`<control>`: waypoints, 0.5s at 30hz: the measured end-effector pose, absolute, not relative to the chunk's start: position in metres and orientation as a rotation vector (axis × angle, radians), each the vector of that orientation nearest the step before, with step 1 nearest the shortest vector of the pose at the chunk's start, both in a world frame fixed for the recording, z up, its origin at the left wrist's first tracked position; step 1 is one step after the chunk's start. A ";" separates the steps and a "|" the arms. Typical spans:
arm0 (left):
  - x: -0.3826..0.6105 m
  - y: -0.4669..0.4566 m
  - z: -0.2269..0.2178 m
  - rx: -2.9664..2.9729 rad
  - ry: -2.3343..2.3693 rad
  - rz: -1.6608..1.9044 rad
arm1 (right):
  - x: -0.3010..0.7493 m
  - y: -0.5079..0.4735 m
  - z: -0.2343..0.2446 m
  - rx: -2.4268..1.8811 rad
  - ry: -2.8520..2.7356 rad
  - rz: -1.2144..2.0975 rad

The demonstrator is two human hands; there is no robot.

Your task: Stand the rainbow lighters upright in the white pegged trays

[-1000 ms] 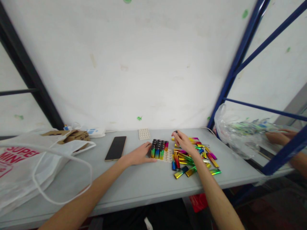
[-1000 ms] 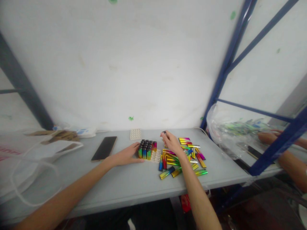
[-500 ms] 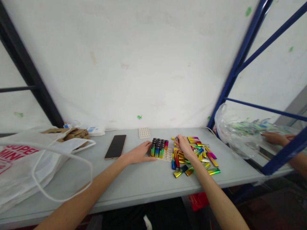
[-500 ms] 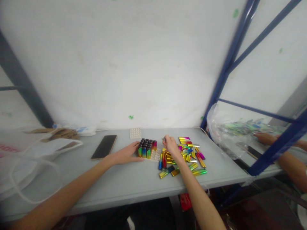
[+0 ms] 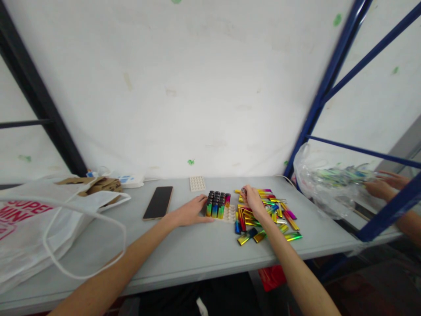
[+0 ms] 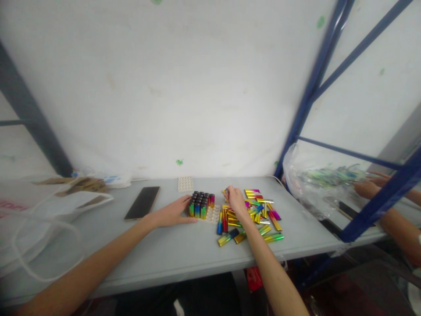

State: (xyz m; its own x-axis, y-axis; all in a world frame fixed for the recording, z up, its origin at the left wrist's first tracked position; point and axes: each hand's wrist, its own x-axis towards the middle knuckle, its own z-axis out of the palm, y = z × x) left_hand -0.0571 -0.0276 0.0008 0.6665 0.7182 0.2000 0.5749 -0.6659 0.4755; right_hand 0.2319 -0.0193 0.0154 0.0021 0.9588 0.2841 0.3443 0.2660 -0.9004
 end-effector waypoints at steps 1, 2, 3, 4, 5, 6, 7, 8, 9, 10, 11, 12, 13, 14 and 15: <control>-0.057 -0.027 0.001 2.508 1.019 0.534 | 0.232 -0.018 0.014 -1.258 -1.509 0.805; -0.057 -0.027 0.000 2.507 1.020 0.533 | 0.233 -0.017 0.014 -1.264 -1.475 0.844; -0.057 -0.027 0.000 2.509 1.021 0.528 | 0.232 -0.017 0.013 -1.269 -1.461 0.876; -0.057 -0.027 0.000 2.513 1.020 0.521 | 0.232 -0.016 0.014 -1.264 -1.495 0.895; -0.057 -0.027 0.000 2.517 1.017 0.518 | 0.231 -0.016 0.015 -1.255 -1.540 0.894; -0.057 -0.027 0.000 2.521 1.012 0.517 | 0.231 -0.017 0.016 -1.244 -1.587 0.882; -0.057 -0.027 0.000 2.523 1.008 0.521 | 0.230 -0.018 0.019 -1.231 -1.628 0.860; -0.057 -0.027 0.000 2.524 1.004 0.529 | 0.230 -0.020 0.022 -1.215 -1.669 0.835; -0.058 -0.027 -0.001 2.525 0.999 0.539 | 0.230 -0.022 0.025 -1.196 -1.711 0.812; -0.058 -0.027 -0.001 2.526 0.992 0.546 | 0.231 -0.024 0.029 -1.172 -1.761 0.788; -0.057 -0.027 -0.001 2.528 0.986 0.548 | 0.232 -0.027 0.033 -1.145 -1.815 0.759; -0.057 -0.027 -0.002 2.531 0.982 0.547 | 0.233 -0.029 0.037 -1.114 -1.864 0.726; -0.057 -0.027 -0.002 2.533 0.979 0.546 | 0.235 -0.032 0.040 -1.082 -1.904 0.693; -0.057 -0.027 -0.001 2.535 0.979 0.544 | 0.237 -0.033 0.043 -1.054 -1.931 0.661; -0.057 -0.028 -0.001 2.538 0.981 0.541 | 0.239 -0.035 0.045 -1.035 -1.949 0.627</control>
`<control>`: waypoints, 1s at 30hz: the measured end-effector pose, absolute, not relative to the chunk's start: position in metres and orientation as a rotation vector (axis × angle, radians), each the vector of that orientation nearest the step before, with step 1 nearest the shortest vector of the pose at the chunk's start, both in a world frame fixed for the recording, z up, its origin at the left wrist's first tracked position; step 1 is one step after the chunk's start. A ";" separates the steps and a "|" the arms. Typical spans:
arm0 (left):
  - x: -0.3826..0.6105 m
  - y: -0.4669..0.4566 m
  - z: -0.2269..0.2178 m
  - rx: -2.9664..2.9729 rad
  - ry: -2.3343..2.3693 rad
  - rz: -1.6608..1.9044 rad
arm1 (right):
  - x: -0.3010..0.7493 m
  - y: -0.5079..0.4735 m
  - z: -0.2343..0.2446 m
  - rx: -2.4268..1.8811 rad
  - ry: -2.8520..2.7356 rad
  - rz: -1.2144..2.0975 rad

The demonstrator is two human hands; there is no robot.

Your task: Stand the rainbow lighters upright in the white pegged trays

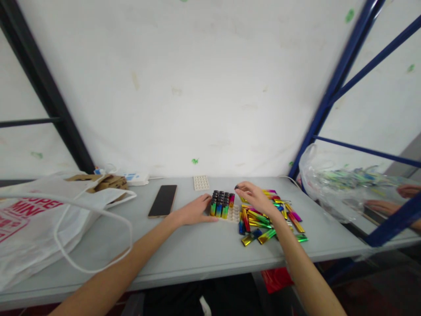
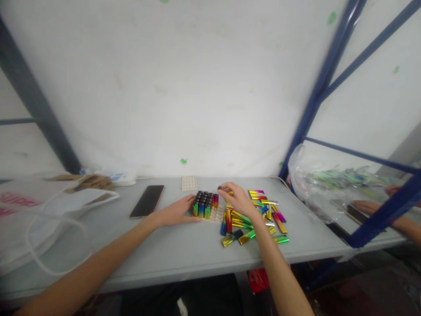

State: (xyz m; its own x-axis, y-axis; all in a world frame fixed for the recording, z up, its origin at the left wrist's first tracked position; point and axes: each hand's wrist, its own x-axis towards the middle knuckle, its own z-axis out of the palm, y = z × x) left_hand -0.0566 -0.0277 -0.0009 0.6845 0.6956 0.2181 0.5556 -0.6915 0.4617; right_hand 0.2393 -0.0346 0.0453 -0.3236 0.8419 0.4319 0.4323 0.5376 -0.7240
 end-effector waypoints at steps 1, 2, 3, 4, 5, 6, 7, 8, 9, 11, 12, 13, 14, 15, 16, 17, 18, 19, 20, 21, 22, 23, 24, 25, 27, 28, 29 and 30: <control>-0.056 -0.028 0.000 2.542 0.986 0.537 | 0.241 -0.036 0.047 -1.028 -1.966 0.594; -0.056 -0.029 0.001 2.546 0.990 0.532 | 0.243 -0.036 0.048 -1.031 -1.990 0.567; -0.056 -0.029 0.001 2.548 0.994 0.527 | 0.243 -0.037 0.049 -1.040 -2.026 0.549; -0.056 -0.030 0.002 2.546 0.998 0.523 | 0.243 -0.038 0.050 -1.053 -2.070 0.538; -0.055 -0.030 0.003 2.541 1.001 0.521 | 0.242 -0.038 0.051 -1.063 -2.112 0.538; -0.055 -0.030 0.003 2.535 1.001 0.524 | 0.241 -0.039 0.052 -1.070 -2.148 0.544; -0.055 -0.031 0.003 2.529 0.998 0.528 | 0.239 -0.040 0.052 -1.073 -2.168 0.548; -0.056 -0.030 0.003 2.527 0.993 0.534 | 0.236 -0.041 0.053 -1.076 -2.174 0.544; -0.056 -0.030 0.002 2.528 0.987 0.539 | 0.234 -0.041 0.053 -1.078 -2.175 0.534; -0.056 -0.030 0.001 2.534 0.981 0.541 | 0.231 -0.043 0.054 -1.090 -2.174 0.515; -0.056 -0.029 0.001 2.535 0.983 0.540 | 0.230 -0.043 0.055 -1.101 -2.177 0.513; -0.056 -0.029 0.001 2.536 0.985 0.538 | 0.230 -0.044 0.055 -1.111 -2.183 0.517; -0.056 -0.029 0.001 2.538 0.986 0.536 | 0.231 -0.045 0.057 -1.118 -2.193 0.524; -0.056 -0.029 0.001 2.541 0.988 0.532 | 0.232 -0.045 0.058 -1.122 -2.207 0.536; -0.056 -0.029 0.001 2.544 0.989 0.528 | 0.234 -0.046 0.058 -1.121 -2.224 0.551; -0.056 -0.029 0.001 2.545 0.991 0.522 | 0.235 -0.046 0.059 -1.114 -2.243 0.568; -0.056 -0.029 0.001 2.544 0.996 0.519 | 0.235 -0.047 0.059 -1.107 -2.256 0.581; -0.056 -0.029 0.001 2.540 1.001 0.516 | 0.235 -0.047 0.058 -1.107 -2.259 0.581; -0.056 -0.029 0.001 2.535 1.005 0.515 | 0.233 -0.046 0.057 -1.124 -2.254 0.561; -0.056 -0.028 0.001 2.530 1.006 0.519 | 0.231 -0.046 0.054 -1.163 -2.241 0.514; -0.056 -0.028 0.000 2.527 1.005 0.525 | 0.229 -0.045 0.051 -1.227 -2.223 0.447; -0.057 -0.028 0.000 2.528 1.001 0.530 | 0.227 -0.043 0.049 -1.302 -2.209 0.378; -0.057 -0.028 -0.001 2.530 0.996 0.534 | 0.226 -0.042 0.046 -1.364 -2.207 0.331; -0.057 -0.027 -0.002 2.533 0.992 0.537 | 0.226 -0.040 0.044 -1.395 -2.222 0.330; -0.057 -0.027 -0.003 2.536 0.996 0.538 | 0.230 -0.038 0.044 -1.349 -2.270 0.442; -0.057 -0.026 -0.003 2.537 1.001 0.537 | 0.235 -0.037 0.046 -1.294 -2.277 0.511; -0.057 -0.026 -0.004 2.536 1.007 0.536 | 0.242 -0.037 0.049 -1.246 -2.264 0.555; -0.057 -0.026 -0.004 2.535 1.012 0.535 | 0.251 -0.037 0.053 -1.223 -2.231 0.559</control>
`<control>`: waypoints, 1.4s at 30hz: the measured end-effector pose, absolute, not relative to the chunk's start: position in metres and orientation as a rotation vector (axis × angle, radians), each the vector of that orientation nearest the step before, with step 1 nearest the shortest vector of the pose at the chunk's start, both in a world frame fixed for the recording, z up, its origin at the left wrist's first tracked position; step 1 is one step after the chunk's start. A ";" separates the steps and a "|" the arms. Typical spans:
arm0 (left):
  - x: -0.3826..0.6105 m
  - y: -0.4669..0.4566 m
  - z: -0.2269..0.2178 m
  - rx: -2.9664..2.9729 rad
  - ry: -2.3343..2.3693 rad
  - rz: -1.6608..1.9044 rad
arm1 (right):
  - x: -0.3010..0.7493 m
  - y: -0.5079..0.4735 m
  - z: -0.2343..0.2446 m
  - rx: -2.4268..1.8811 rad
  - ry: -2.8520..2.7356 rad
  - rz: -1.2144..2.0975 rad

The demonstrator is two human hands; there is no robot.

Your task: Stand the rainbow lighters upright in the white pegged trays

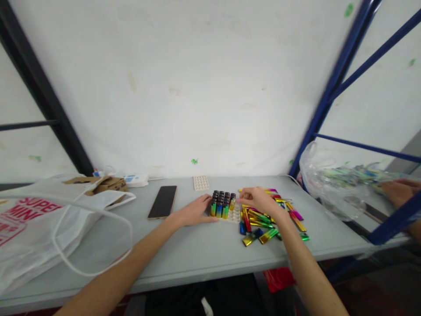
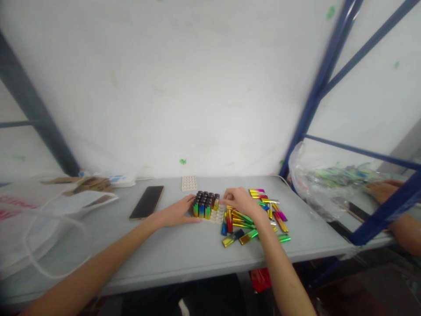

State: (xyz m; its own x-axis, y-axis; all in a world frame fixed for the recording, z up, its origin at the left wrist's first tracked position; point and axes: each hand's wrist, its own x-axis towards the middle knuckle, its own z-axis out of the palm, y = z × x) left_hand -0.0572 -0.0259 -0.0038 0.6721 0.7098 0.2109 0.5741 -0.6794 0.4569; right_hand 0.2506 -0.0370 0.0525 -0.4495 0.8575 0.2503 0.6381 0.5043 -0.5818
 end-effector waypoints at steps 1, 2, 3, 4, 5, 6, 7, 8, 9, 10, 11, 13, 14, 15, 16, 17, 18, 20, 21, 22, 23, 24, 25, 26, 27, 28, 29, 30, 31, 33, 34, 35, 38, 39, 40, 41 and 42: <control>-0.057 -0.026 -0.004 2.533 1.013 0.533 | 0.260 -0.037 0.057 -1.225 -2.189 0.528; -0.057 -0.026 -0.003 2.532 1.010 0.532 | 0.269 -0.036 0.061 -1.243 -2.155 0.476; -0.056 -0.026 -0.003 2.532 1.005 0.531 | 0.279 -0.035 0.064 -1.270 -2.126 0.415; -0.056 -0.026 -0.002 2.533 1.000 0.529 | 0.287 -0.033 0.066 -1.304 -2.109 0.351; -0.056 -0.026 -0.002 2.536 1.001 0.525 | 0.295 -0.030 0.067 -1.343 -2.097 0.283; -0.056 -0.027 -0.001 2.541 1.007 0.517 | 0.301 -0.027 0.065 -1.385 -2.094 0.220; -0.056 -0.027 0.000 2.546 1.016 0.504 | 0.305 -0.024 0.062 -1.430 -2.104 0.167; -0.056 -0.027 0.001 2.554 1.026 0.491 | 0.308 -0.020 0.057 -1.478 -2.123 0.130; -0.056 -0.028 0.001 2.561 1.032 0.479 | 0.309 -0.016 0.050 -1.523 -2.153 0.112; -0.056 -0.028 0.002 2.568 1.033 0.473 | 0.310 -0.012 0.044 -1.563 -2.189 0.110; -0.056 -0.028 0.002 2.571 1.031 0.472 | 0.310 -0.008 0.037 -1.599 -2.222 0.118; -0.056 -0.029 0.003 2.563 1.021 0.482 | 0.308 -0.003 0.026 -1.658 -2.258 0.152; -0.055 -0.029 0.003 2.554 1.019 0.488 | 0.308 -0.001 0.021 -1.675 -2.260 0.172; -0.055 -0.030 0.003 2.546 1.022 0.491 | 0.308 0.000 0.018 -1.687 -2.255 0.195; -0.054 -0.030 0.002 2.540 1.028 0.490 | 0.309 0.000 0.016 -1.695 -2.249 0.219; -0.054 -0.031 0.003 2.538 1.035 0.486 | 0.309 0.001 0.015 -1.697 -2.246 0.241; -0.053 -0.031 0.004 2.540 1.041 0.477 | 0.310 0.001 0.015 -1.698 -2.251 0.254; -0.053 -0.033 0.008 2.556 1.051 0.447 | 0.311 0.000 0.015 -1.709 -2.275 0.234; -0.054 -0.034 0.012 2.569 1.070 0.435 | 0.311 0.000 0.016 -1.715 -2.287 0.207; -0.057 -0.035 0.017 2.580 1.113 0.427 | 0.312 0.000 0.016 -1.716 -2.296 0.175; -0.061 -0.035 0.023 2.586 1.192 0.427 | 0.312 0.000 0.017 -1.714 -2.298 0.148; -0.067 -0.036 0.030 2.577 1.315 0.435 | 0.312 0.000 0.017 -1.710 -2.297 0.134; -0.074 -0.036 0.036 2.541 1.485 0.440 | 0.312 0.001 0.018 -1.703 -2.296 0.136; -0.083 -0.035 0.043 2.493 1.666 0.430 | 0.312 0.001 0.018 -1.697 -2.298 0.148; -0.093 -0.033 0.048 2.454 1.808 0.405 | 0.312 0.002 0.018 -1.693 -2.301 0.161; -0.103 -0.030 0.053 2.402 1.916 0.349 | 0.313 0.002 0.018 -1.691 -2.307 0.169; -0.114 -0.027 0.057 2.353 1.964 0.294 | 0.313 0.003 0.018 -1.691 -2.313 0.172; -0.125 -0.023 0.059 2.314 1.971 0.262 | 0.313 0.004 0.018 -1.690 -2.318 0.168; -0.134 -0.019 0.060 2.292 1.952 0.246 | 0.314 0.004 0.018 -1.690 -2.319 0.160; -0.149 -0.012 0.059 2.242 2.014 0.230 | 0.315 0.006 0.016 -1.688 -2.318 0.153; -0.154 -0.009 0.058 2.206 2.106 0.222 | 0.315 0.007 0.015 -1.682 -2.320 0.155; -0.158 -0.007 0.056 2.158 2.204 0.178 | 0.316 0.007 0.014 -1.673 -2.323 0.157; -0.159 -0.006 0.048 1.986 2.415 -0.045 | 0.318 0.009 0.010 -1.646 -2.330 0.182; -0.157 -0.006 0.046 1.946 2.436 -0.104 | 0.318 0.010 0.009 -1.638 -2.331 0.198; -0.155 -0.006 0.044 1.921 2.443 -0.134 | 0.318 0.010 0.009 -1.632 -2.330 0.214; -0.153 -0.006 0.043 1.910 2.443 -0.139 | 0.318 0.010 0.008 -1.628 -2.329 0.230; -0.151 -0.006 0.041 1.905 2.444 -0.126 | 0.318 0.011 0.008 -1.625 -2.329 0.240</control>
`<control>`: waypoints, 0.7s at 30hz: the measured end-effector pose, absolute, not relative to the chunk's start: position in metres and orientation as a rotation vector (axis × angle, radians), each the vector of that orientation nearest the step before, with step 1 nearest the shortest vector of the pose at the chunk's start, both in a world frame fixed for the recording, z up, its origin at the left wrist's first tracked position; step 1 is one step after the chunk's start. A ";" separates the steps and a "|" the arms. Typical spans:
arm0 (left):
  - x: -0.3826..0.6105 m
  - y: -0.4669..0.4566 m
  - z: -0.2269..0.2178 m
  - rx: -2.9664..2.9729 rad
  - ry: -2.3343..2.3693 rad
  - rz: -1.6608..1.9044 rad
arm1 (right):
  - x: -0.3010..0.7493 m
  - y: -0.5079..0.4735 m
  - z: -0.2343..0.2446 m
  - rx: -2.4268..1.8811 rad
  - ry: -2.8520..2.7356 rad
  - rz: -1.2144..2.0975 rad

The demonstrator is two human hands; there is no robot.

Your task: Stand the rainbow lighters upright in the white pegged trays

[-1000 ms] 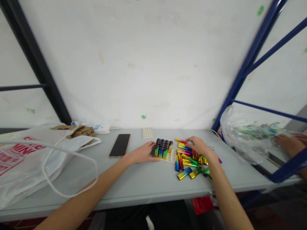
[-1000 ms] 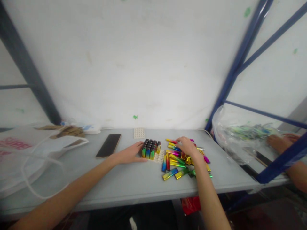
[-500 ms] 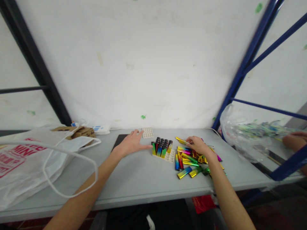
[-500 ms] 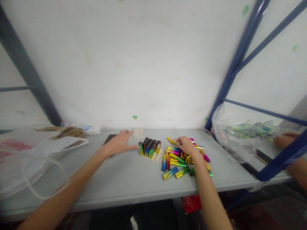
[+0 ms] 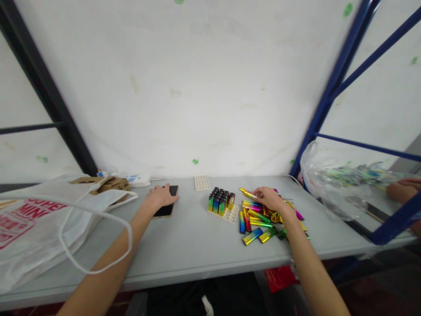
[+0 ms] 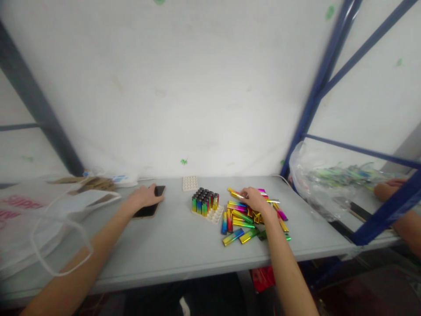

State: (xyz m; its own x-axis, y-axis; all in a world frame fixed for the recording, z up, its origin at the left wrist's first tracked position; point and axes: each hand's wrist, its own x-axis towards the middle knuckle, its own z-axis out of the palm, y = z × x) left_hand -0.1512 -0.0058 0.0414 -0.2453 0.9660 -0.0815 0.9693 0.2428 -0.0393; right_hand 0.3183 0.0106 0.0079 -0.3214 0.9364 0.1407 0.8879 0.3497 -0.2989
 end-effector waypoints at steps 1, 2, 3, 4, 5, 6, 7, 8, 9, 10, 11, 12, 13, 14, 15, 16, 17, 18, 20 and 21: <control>-0.149 -0.005 0.040 1.897 2.453 -0.103 | 0.318 0.011 0.008 -1.624 -2.331 0.242; -0.148 -0.004 0.040 1.888 2.464 -0.079 | 0.318 0.010 0.008 -1.626 -2.333 0.237; -0.146 -0.003 0.039 1.881 2.472 -0.060 | 0.317 0.010 0.009 -1.630 -2.336 0.226; -0.145 -0.002 0.039 1.878 2.475 -0.050 | 0.317 0.010 0.010 -1.635 -2.338 0.213; -0.145 -0.001 0.039 1.877 2.473 -0.046 | 0.317 0.010 0.010 -1.639 -2.339 0.203; -0.145 0.000 0.038 1.882 2.465 -0.047 | 0.317 0.010 0.011 -1.641 -2.339 0.197; -0.146 0.001 0.038 1.889 2.452 -0.052 | 0.317 0.010 0.011 -1.641 -2.335 0.196; -0.147 0.001 0.038 1.898 2.439 -0.055 | 0.317 0.010 0.011 -1.636 -2.330 0.198; -0.150 0.002 0.038 1.903 2.427 -0.054 | 0.318 0.011 0.010 -1.628 -2.327 0.200; -0.153 0.003 0.038 1.907 2.416 -0.045 | 0.318 0.011 0.010 -1.619 -2.325 0.201; -0.156 0.003 0.039 1.908 2.409 -0.029 | 0.319 0.011 0.009 -1.611 -2.322 0.201; -0.160 0.004 0.039 1.909 2.406 -0.006 | 0.320 0.012 0.008 -1.604 -2.317 0.202; -0.164 0.004 0.040 1.907 2.406 0.014 | 0.321 0.012 0.007 -1.600 -2.310 0.209; -0.169 0.005 0.040 1.904 2.403 0.025 | 0.321 0.012 0.006 -1.598 -2.302 0.223; -0.173 0.005 0.041 1.903 2.394 0.027 | 0.322 0.012 0.006 -1.596 -2.292 0.240; -0.177 0.005 0.041 1.901 2.382 0.020 | 0.322 0.012 0.005 -1.594 -2.283 0.258; -0.180 0.006 0.042 1.894 2.369 0.008 | 0.322 0.012 0.004 -1.591 -2.276 0.274; -0.183 0.006 0.042 1.882 2.360 -0.003 | 0.322 0.012 0.004 -1.591 -2.273 0.284; -0.185 0.006 0.043 1.858 2.360 -0.005 | 0.321 0.012 0.003 -1.596 -2.274 0.288; -0.186 0.005 0.043 1.847 2.368 -0.001 | 0.321 0.012 0.003 -1.600 -2.276 0.285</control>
State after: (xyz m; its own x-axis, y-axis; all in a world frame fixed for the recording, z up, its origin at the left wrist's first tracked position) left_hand -0.1856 0.0054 0.0430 -0.2377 0.9652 -0.1093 0.9653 0.2472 0.0842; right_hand 0.3212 0.0117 0.0031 -0.3057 0.9382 0.1623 0.8691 0.3446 -0.3549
